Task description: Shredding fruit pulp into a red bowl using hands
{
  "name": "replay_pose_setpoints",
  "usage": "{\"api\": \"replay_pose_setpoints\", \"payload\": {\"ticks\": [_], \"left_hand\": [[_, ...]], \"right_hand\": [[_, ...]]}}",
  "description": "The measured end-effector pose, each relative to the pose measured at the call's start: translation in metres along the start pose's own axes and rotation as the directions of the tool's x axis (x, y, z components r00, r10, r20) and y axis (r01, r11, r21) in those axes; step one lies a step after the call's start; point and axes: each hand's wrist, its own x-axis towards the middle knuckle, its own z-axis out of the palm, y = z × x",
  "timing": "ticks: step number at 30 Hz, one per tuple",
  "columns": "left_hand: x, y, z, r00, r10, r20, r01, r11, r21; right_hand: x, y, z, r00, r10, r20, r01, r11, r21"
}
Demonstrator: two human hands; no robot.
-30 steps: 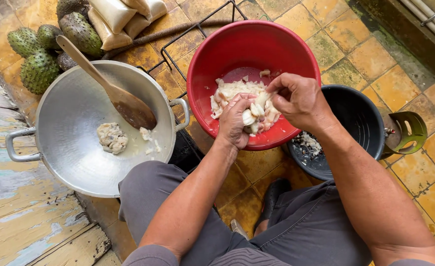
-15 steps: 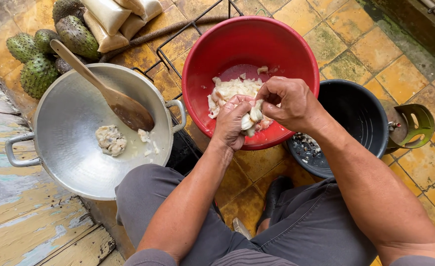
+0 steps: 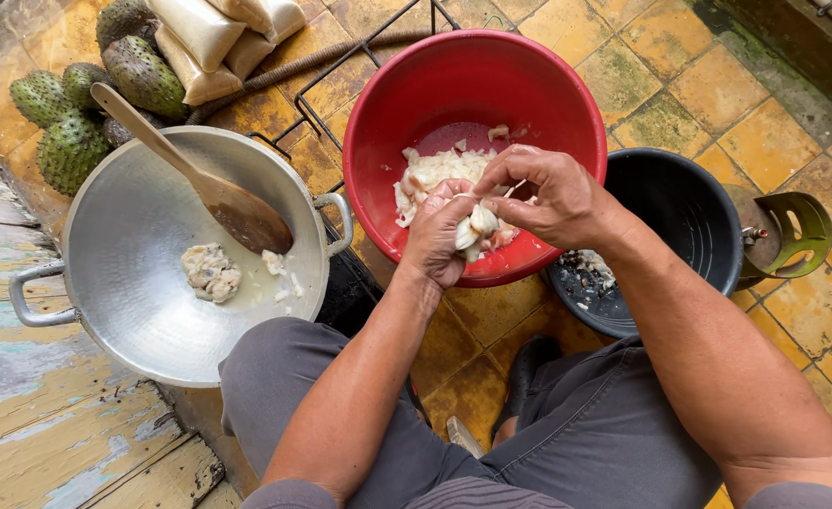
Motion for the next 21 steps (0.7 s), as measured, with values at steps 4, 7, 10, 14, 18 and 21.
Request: {"api": "replay_pose_setpoints", "payload": {"ticks": [4,7,10,14,18,21], "left_hand": [[0.006,-0.002,-0.007,1.000,0.012,-0.002,-0.012,1.000,-0.002],[0.014,-0.007,-0.015,1.000,-0.010,-0.016,0.009,0.998,-0.057],[0.002,-0.001,-0.010,0.997,-0.002,0.073,0.011,0.992,-0.128],[0.002,-0.002,-0.015,0.998,-0.002,0.069,0.009,0.994,-0.111],[0.019,-0.014,-0.035,0.999,-0.043,0.029,0.047,0.984,-0.173],[0.015,-0.007,-0.025,0.999,0.006,0.032,-0.002,0.990,-0.140]], "right_hand": [[0.001,0.014,0.005,0.999,0.018,-0.029,-0.019,1.000,-0.025],[0.000,0.011,0.003,0.988,0.151,-0.028,-0.148,0.984,0.099],[0.001,0.015,-0.005,0.970,0.235,-0.062,-0.214,0.947,0.241],[0.001,0.028,-0.010,0.960,0.245,-0.133,-0.197,0.933,0.301],[-0.002,0.021,-0.010,0.950,0.254,-0.182,-0.203,0.944,0.259],[-0.003,0.021,-0.012,0.946,0.246,-0.211,-0.225,0.967,0.119]]}}
